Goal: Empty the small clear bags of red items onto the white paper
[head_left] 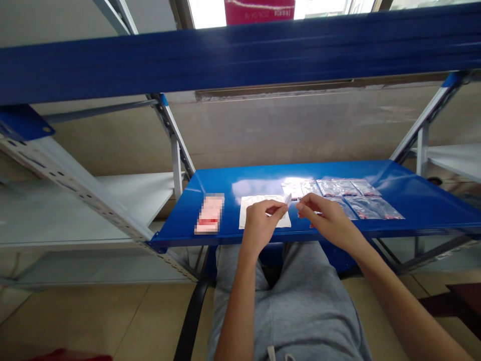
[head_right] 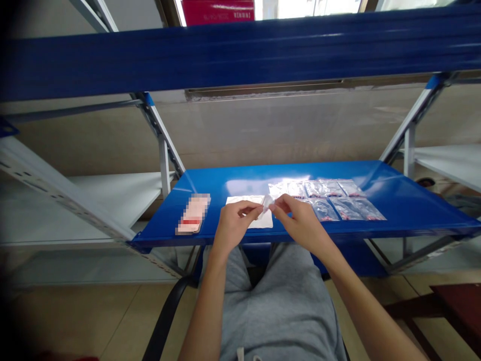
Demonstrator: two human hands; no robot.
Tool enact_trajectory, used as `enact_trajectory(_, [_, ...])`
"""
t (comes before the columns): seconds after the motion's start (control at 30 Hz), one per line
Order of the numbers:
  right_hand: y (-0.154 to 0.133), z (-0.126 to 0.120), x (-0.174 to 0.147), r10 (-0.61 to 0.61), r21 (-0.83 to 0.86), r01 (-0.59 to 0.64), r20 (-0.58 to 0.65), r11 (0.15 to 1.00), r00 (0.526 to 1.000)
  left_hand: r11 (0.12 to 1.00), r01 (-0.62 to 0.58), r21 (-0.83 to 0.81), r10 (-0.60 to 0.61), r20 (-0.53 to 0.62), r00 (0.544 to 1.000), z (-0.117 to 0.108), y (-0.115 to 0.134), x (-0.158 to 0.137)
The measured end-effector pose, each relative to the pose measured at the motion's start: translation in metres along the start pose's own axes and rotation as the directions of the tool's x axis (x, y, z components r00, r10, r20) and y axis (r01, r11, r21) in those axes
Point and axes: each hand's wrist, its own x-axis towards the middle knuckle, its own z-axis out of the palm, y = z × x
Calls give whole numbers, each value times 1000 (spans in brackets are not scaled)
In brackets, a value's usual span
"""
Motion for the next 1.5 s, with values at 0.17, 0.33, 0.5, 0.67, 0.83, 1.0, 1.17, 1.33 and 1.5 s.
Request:
enact_trajectory(0.17, [-22,20,14,67,295,-86,74,952,995,989,84,-119,-87,-18,996,-3,5,3])
enact_trajectory(0.33, [-36,23,36,140,391,-210,200,896,970,991,132,-24,-131,31,991,-24,4,21])
enact_trajectory(0.5, [-38,30,36,204,486,-273,190,830,960,990,140,-14,-137,139,981,-39,-1,31])
enact_trajectory(0.67, [-32,39,28,210,427,-292,228,856,951,955,257,-151,-218,235,947,-40,-13,14])
enact_trajectory(0.83, [-42,38,29,204,318,-264,211,911,956,927,227,-299,-150,258,954,-40,-16,2])
enact_trajectory(1.0, [-49,43,31,218,156,-243,161,958,963,949,189,-253,-158,139,978,-37,-17,1])
enact_trajectory(1.17, [-39,60,28,142,119,-145,27,982,989,991,131,-37,-132,-36,991,-32,-18,0])
enact_trajectory(1.33, [-30,69,30,104,90,-103,-1,991,995,981,107,163,-80,-161,984,-23,-12,-2])
enact_trajectory(1.5, [-26,67,33,46,-22,-48,-87,999,995,959,129,251,-79,-199,977,-14,-6,-3])
